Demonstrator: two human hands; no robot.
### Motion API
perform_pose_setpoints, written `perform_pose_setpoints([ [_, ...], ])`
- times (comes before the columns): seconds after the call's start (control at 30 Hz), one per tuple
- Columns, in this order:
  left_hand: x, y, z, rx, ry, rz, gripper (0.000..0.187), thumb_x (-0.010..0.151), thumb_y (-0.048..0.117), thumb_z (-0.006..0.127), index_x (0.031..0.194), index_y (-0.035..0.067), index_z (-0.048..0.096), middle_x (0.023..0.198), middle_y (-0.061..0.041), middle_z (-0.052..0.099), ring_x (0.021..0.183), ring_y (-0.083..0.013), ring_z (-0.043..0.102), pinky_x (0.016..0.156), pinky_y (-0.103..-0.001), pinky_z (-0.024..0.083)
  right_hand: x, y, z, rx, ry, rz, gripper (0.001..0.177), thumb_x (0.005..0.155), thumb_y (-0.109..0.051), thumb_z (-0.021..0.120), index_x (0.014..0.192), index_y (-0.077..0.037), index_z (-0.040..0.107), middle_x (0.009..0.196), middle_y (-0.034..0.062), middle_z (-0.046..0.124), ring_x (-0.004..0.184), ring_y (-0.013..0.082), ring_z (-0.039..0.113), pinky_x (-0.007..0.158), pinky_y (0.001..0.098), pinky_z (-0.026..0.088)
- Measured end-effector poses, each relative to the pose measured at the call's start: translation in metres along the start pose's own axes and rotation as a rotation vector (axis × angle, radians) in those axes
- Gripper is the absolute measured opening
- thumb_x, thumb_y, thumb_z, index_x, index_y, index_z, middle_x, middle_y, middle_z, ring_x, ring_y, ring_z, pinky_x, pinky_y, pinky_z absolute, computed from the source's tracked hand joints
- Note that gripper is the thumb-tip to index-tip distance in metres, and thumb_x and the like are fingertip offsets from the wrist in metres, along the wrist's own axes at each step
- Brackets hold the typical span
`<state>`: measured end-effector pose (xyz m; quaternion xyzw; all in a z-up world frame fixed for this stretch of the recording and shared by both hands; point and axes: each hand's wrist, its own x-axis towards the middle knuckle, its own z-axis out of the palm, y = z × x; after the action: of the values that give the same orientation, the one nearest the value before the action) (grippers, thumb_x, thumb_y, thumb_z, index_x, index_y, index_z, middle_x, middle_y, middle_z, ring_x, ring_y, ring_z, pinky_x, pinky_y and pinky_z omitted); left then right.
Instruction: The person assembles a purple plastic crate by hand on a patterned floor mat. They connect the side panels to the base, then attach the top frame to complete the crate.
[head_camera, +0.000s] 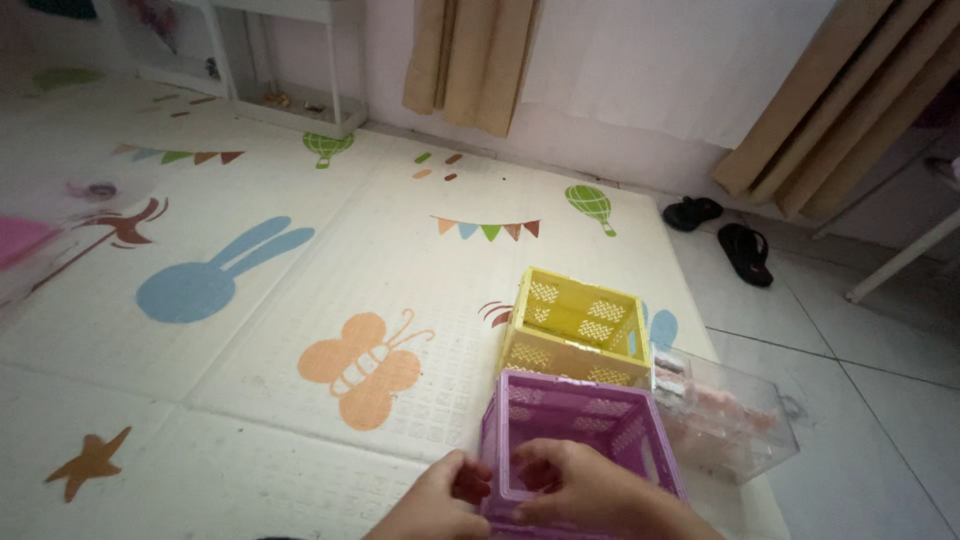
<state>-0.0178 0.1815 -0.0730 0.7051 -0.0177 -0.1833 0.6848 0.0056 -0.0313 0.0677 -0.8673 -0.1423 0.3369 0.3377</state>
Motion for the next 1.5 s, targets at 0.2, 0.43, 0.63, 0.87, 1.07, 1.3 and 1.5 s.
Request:
perform_pose_setpoints([
  [0.2,0.017,0.006,-0.004,-0.608,0.153,-0.158,0.040,0.082,0.017,0.078,0.115,-0.005,0.073,0.101,-0.013,0.077,0.091,-0.0207,0.074,0.077,-0.036,0.062,0.032,0.009,-0.004,0.669,0.012,0.112,0.035,0.093,-0.009,0.062,0.121,0.009,0.071,0.102,0.0181,0.077,0.086,0.0225,0.074,0.083,0.0343,0.061],
  [0.43,0.010,0.016,0.005,-0.471,0.154,-0.222,0.036,0.078,0.010,0.085,0.109,-0.005,0.076,0.101,-0.011,0.077,0.087,-0.0186,0.075,0.076,-0.032,0.065,0.039,0.003,0.006,0.850,0.171,0.300,0.034,0.095,-0.015,0.063,0.110,0.014,0.071,0.092,0.0207,0.076,0.080,0.0256,0.075,0.078,0.0371,0.063],
  [0.63,0.007,0.029,0.003,-0.487,0.145,-0.253,0.033,0.077,0.009,0.086,0.104,-0.009,0.077,0.093,-0.014,0.077,0.083,-0.0208,0.075,0.074,-0.034,0.064,0.045,-0.031,0.019,0.533,0.384,0.333,0.023,0.083,-0.013,0.081,0.088,0.009,0.078,0.079,0.0181,0.077,0.064,0.0221,0.073,0.059,0.0331,0.062],
  [0.87,0.007,0.025,-0.002,-0.468,0.078,-0.268,0.029,0.081,0.009,0.083,0.103,-0.008,0.079,0.093,-0.014,0.080,0.083,-0.0190,0.077,0.075,-0.033,0.065,0.066,-0.030,0.041,0.202,0.683,0.442,0.019,0.074,-0.009,0.084,0.087,0.002,0.077,0.082,0.0154,0.078,0.072,0.0216,0.077,0.064,0.0346,0.061],
  [1.07,0.017,0.011,-0.004,-0.363,0.042,-0.097,0.029,0.084,0.014,0.082,0.104,-0.007,0.083,0.091,-0.014,0.081,0.079,-0.0177,0.074,0.073,-0.030,0.062,0.081,-0.014,0.034,0.595,0.520,0.422,0.052,0.076,-0.003,0.079,0.125,-0.005,0.059,0.098,0.0143,0.074,0.078,0.0258,0.075,0.065,0.0436,0.064],
  [1.3,0.031,0.014,0.011,-0.512,0.083,0.061,0.081,0.069,-0.001,0.076,0.146,0.008,0.050,0.113,-0.014,0.077,0.097,-0.0182,0.077,0.081,-0.031,0.063,0.083,0.012,0.010,0.680,0.384,0.366,0.045,0.086,-0.023,0.072,0.129,-0.014,0.063,0.084,0.0128,0.074,0.065,0.0230,0.066,0.057,0.0385,0.055],
  [1.5,0.031,0.028,0.010,-0.459,-0.111,0.129,0.090,0.069,-0.004,0.064,0.155,0.008,0.040,0.125,-0.016,0.068,0.112,-0.0207,0.068,0.088,-0.032,0.056,0.104,0.010,0.027,0.350,0.819,0.129,0.025,0.077,-0.013,0.080,0.098,0.000,0.083,0.084,0.0130,0.084,0.072,0.0180,0.078,0.067,0.0306,0.060],
])
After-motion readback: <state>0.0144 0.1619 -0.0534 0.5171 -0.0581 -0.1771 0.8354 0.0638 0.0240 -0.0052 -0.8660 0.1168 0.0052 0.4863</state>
